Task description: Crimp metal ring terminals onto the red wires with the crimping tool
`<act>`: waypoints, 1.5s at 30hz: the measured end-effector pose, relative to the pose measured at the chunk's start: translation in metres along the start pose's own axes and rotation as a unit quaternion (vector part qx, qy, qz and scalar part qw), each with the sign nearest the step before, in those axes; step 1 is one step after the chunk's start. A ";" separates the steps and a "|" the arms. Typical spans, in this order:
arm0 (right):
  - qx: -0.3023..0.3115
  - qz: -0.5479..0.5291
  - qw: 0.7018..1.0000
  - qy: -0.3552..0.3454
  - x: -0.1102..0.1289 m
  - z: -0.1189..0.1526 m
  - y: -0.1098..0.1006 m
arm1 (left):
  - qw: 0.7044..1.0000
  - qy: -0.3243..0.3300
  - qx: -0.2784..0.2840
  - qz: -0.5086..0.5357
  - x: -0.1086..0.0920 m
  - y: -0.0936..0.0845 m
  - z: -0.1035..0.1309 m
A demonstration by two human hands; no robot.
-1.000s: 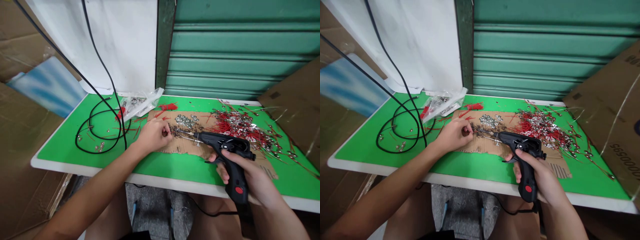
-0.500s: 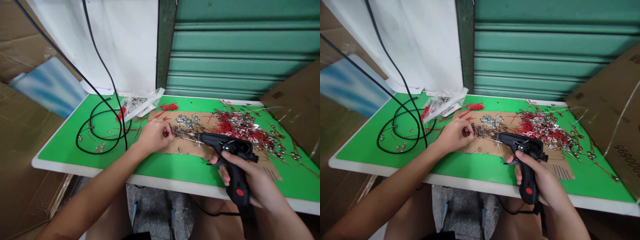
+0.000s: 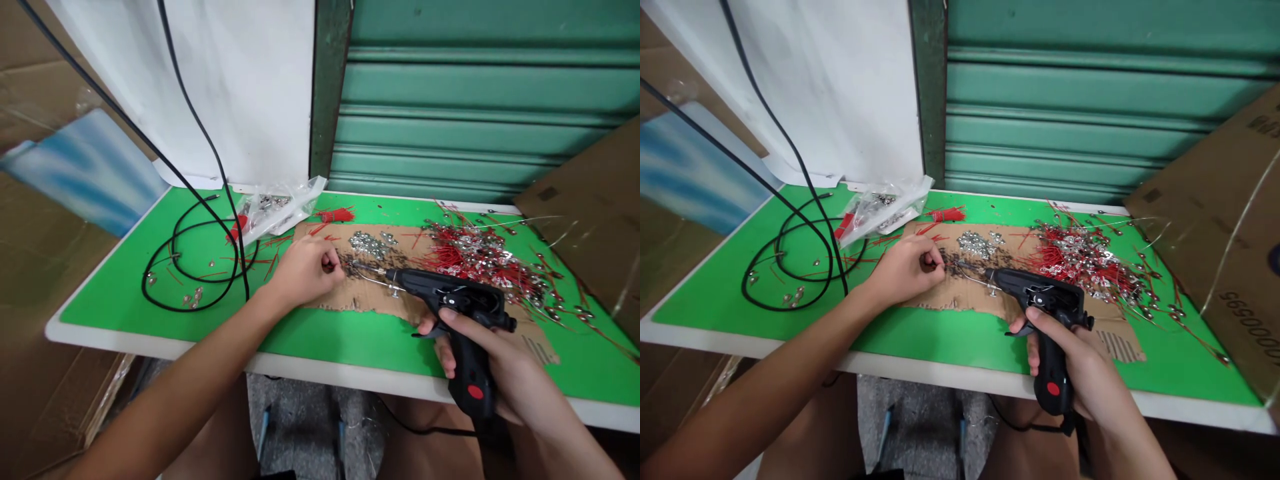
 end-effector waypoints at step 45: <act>-0.006 -0.011 1.000 -0.011 0.008 0.005 0.006 | 1.000 0.007 -0.003 -0.001 0.004 0.004 -0.001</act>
Point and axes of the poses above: each hand's wrist, its own z-axis away from the middle knuckle, its own y-axis out of the palm, x = y × z, the point moved 10 cm from there along -z, towards the middle knuckle, and after that the axes turned 11 degrees about z, right-handed, at the moved point
